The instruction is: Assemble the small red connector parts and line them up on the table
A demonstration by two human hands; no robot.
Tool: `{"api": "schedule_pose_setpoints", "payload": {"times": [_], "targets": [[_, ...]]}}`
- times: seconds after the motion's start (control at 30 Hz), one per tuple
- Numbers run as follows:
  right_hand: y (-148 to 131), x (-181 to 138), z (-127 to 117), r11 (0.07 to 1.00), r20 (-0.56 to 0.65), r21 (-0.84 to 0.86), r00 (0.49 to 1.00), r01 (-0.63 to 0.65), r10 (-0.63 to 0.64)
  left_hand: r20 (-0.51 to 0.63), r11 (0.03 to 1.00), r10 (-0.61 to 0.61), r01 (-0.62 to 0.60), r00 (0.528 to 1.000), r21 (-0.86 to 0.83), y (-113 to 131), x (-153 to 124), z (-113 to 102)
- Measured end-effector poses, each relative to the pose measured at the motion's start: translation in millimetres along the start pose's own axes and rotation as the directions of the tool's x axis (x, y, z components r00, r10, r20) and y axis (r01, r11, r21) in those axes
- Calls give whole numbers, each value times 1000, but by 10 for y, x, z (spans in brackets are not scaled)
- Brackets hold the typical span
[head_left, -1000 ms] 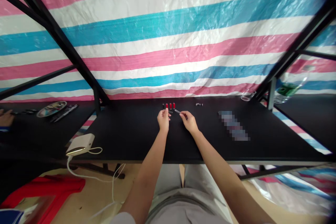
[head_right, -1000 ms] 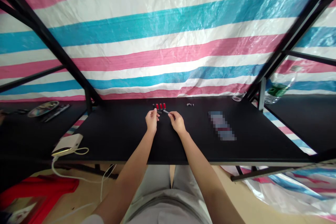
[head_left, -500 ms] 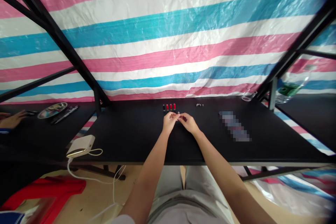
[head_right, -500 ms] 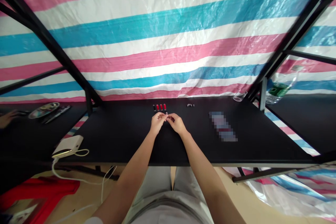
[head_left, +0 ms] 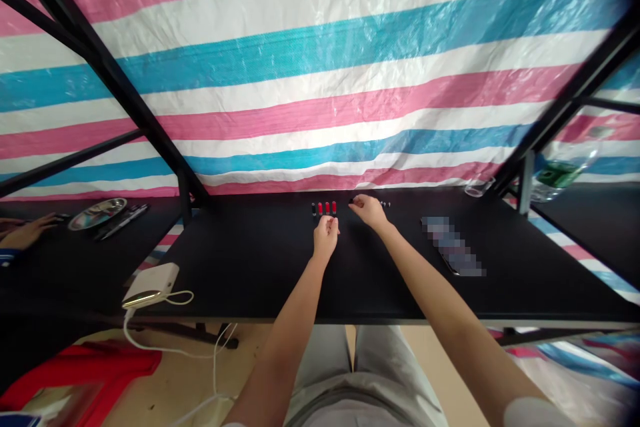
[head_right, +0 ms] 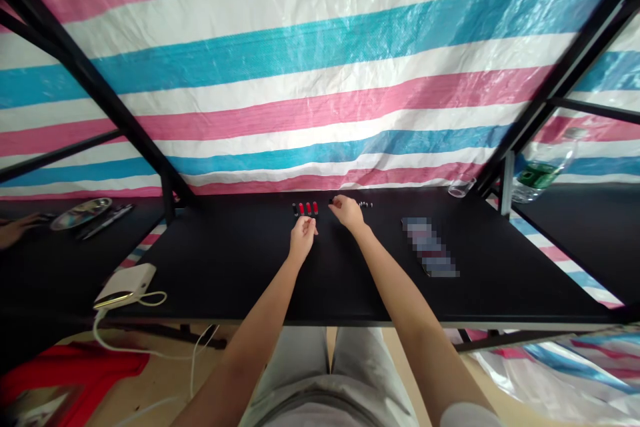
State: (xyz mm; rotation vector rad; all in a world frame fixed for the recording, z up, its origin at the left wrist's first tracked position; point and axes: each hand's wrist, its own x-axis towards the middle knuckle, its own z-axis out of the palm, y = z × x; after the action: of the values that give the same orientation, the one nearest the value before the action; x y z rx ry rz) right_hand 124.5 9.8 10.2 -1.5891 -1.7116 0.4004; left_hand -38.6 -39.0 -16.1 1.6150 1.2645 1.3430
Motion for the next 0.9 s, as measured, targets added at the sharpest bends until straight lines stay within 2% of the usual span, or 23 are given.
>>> {"api": "schedule_pose_setpoints", "payload": {"times": [0.13, 0.3, 0.63, 0.9], "targets": [[96, 245, 28, 970, -23, -168, 984, -177, 176, -3, 993, 25, -25, 1000, 119, -14, -5, -4], [163, 356, 114, 934, -18, -224, 959, -279, 282, 20, 987, 14, -17, 1000, 163, 15, -8, 2], [271, 384, 228, 940, 30, -222, 962, -259, 272, 22, 995, -14, 11, 1000, 103, 10, -9, -1], [375, 405, 265, 937, 49, -250, 964, -242, 262, 28, 991, -20, 16, 999, 129, 23, -9, 11]]}}
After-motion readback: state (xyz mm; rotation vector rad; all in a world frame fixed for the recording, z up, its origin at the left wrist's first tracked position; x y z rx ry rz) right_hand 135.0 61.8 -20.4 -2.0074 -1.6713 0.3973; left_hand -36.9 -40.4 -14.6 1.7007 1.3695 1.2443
